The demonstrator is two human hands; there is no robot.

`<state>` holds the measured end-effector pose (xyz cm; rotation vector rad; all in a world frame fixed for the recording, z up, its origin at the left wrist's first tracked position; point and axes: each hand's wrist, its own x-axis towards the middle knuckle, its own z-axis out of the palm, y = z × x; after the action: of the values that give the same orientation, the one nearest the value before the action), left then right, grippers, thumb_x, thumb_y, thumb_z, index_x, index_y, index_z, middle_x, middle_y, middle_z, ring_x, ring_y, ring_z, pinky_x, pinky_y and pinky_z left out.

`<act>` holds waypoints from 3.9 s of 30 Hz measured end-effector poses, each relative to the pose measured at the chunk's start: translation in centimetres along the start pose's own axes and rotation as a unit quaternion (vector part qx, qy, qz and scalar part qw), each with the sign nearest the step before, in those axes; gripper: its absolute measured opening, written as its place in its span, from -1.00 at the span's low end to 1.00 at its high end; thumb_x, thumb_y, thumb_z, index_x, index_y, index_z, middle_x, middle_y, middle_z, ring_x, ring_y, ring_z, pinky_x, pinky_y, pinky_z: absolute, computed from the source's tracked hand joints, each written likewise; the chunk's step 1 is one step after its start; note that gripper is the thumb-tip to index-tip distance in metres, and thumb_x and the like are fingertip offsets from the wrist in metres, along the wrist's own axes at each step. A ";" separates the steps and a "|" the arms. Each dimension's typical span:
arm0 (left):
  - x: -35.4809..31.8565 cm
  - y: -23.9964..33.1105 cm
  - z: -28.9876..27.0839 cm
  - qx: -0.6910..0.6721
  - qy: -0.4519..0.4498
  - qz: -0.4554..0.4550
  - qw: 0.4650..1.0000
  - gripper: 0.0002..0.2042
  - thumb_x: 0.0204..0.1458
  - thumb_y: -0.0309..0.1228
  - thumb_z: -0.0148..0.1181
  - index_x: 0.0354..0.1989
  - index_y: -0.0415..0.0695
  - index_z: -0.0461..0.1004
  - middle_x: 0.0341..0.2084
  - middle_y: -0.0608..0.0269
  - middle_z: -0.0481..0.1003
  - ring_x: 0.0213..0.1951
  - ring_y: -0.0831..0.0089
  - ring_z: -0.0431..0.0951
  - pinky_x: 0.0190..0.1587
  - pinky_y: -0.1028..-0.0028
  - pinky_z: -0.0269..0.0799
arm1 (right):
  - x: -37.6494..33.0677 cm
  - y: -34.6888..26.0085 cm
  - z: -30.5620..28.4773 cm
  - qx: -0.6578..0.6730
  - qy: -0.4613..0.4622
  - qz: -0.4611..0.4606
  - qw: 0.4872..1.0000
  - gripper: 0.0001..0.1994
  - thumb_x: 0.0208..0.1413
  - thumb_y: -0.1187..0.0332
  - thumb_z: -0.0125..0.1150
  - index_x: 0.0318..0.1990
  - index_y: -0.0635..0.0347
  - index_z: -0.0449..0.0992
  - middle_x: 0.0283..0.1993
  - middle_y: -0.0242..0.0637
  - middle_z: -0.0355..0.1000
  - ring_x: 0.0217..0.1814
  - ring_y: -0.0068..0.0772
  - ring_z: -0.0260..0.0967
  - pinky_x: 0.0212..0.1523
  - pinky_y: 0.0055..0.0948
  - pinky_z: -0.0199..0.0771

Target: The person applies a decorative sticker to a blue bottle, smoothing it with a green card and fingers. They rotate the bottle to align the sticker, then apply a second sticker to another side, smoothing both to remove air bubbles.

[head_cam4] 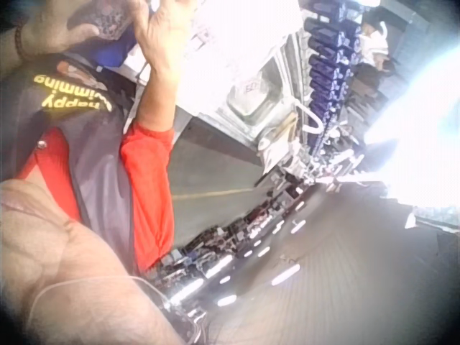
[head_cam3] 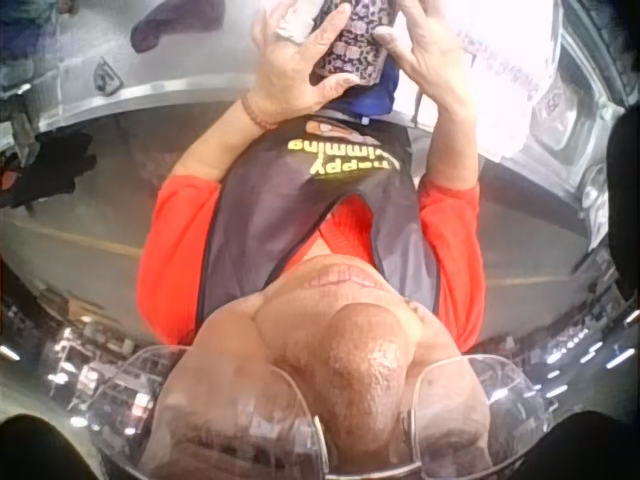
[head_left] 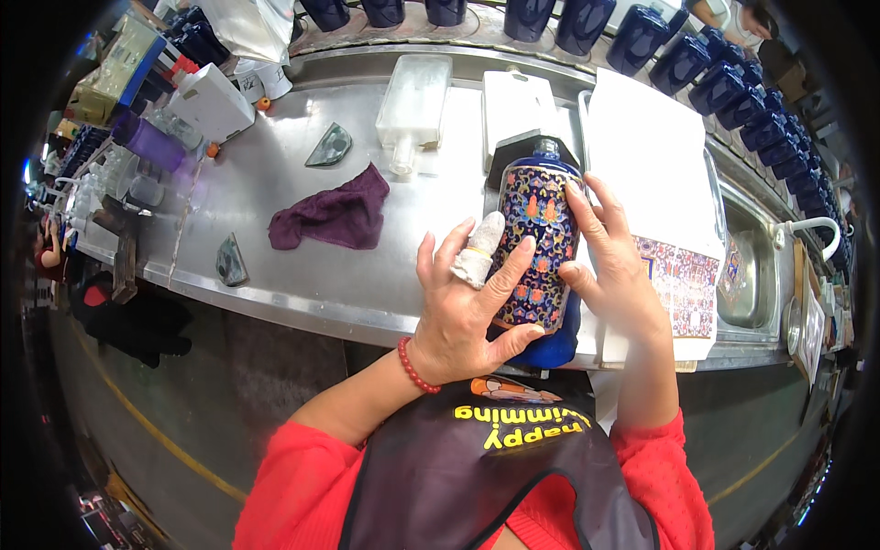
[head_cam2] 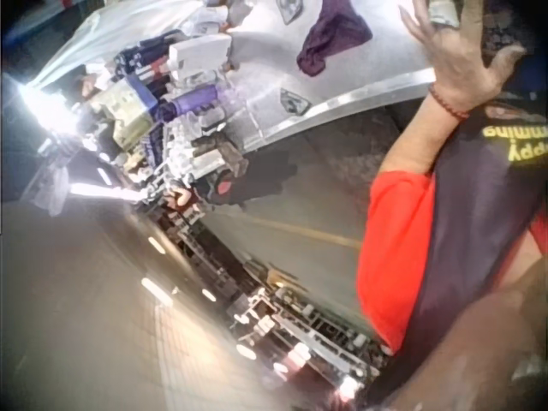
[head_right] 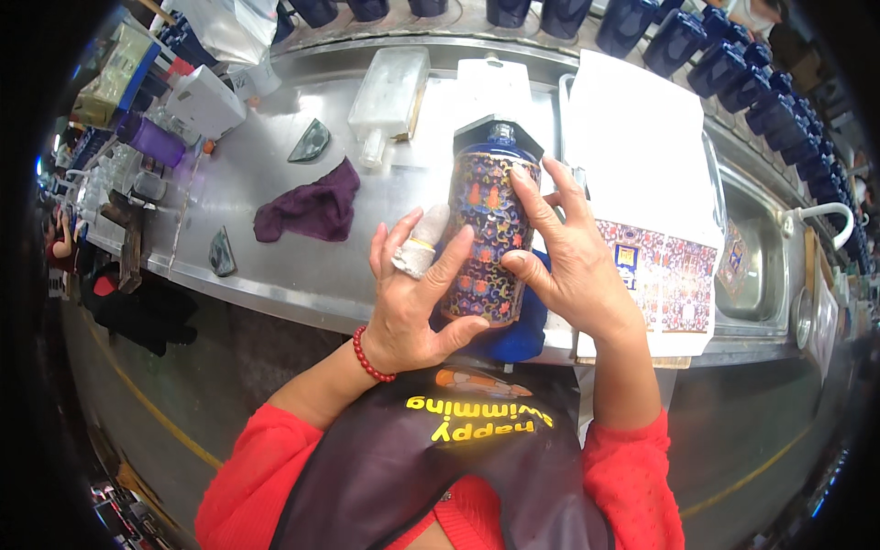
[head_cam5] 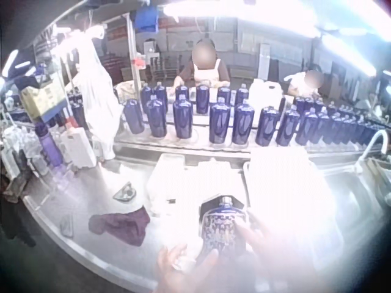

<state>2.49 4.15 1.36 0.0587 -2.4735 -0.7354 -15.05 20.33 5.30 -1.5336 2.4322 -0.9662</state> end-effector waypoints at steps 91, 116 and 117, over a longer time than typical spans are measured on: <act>2.9 -0.4 -0.1 -0.291 0.027 -0.135 0.947 -0.70 0.05 -0.45 0.26 -0.01 -0.22 0.53 0.18 -0.18 0.38 0.26 -0.11 0.24 0.37 0.08 0.04 | 14.0 -3.0 -7.9 -0.037 -0.276 -0.244 0.929 -0.70 -0.09 0.45 0.45 -0.13 0.24 0.60 -0.29 -0.17 0.60 -0.26 -0.15 0.61 -0.18 -0.30 0.57; 2.9 0.8 0.4 -0.035 0.079 0.019 0.996 -0.63 -0.07 -0.37 0.29 -0.02 -0.07 0.61 0.20 -0.07 0.46 0.31 -0.10 0.20 0.38 -0.16 -0.17 | 12.0 -1.1 -8.2 0.020 -0.256 -0.225 0.940 -0.72 0.06 0.38 0.44 -0.09 0.26 0.59 -0.23 -0.18 0.61 -0.24 -0.16 0.61 -0.19 -0.34 0.58; 2.8 0.8 0.3 -0.031 0.074 0.019 0.997 -0.64 -0.07 -0.36 0.29 -0.02 -0.07 0.61 0.20 -0.06 0.46 0.31 -0.09 0.20 0.38 -0.16 -0.17 | 12.0 -1.1 -8.3 0.016 -0.261 -0.221 0.940 -0.72 0.06 0.38 0.44 -0.09 0.26 0.59 -0.23 -0.19 0.61 -0.24 -0.16 0.62 -0.19 -0.33 0.58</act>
<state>0.03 4.41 2.93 0.0407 -2.3038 -0.7634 -23.44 13.71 15.31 -2.0528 1.7397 -0.5375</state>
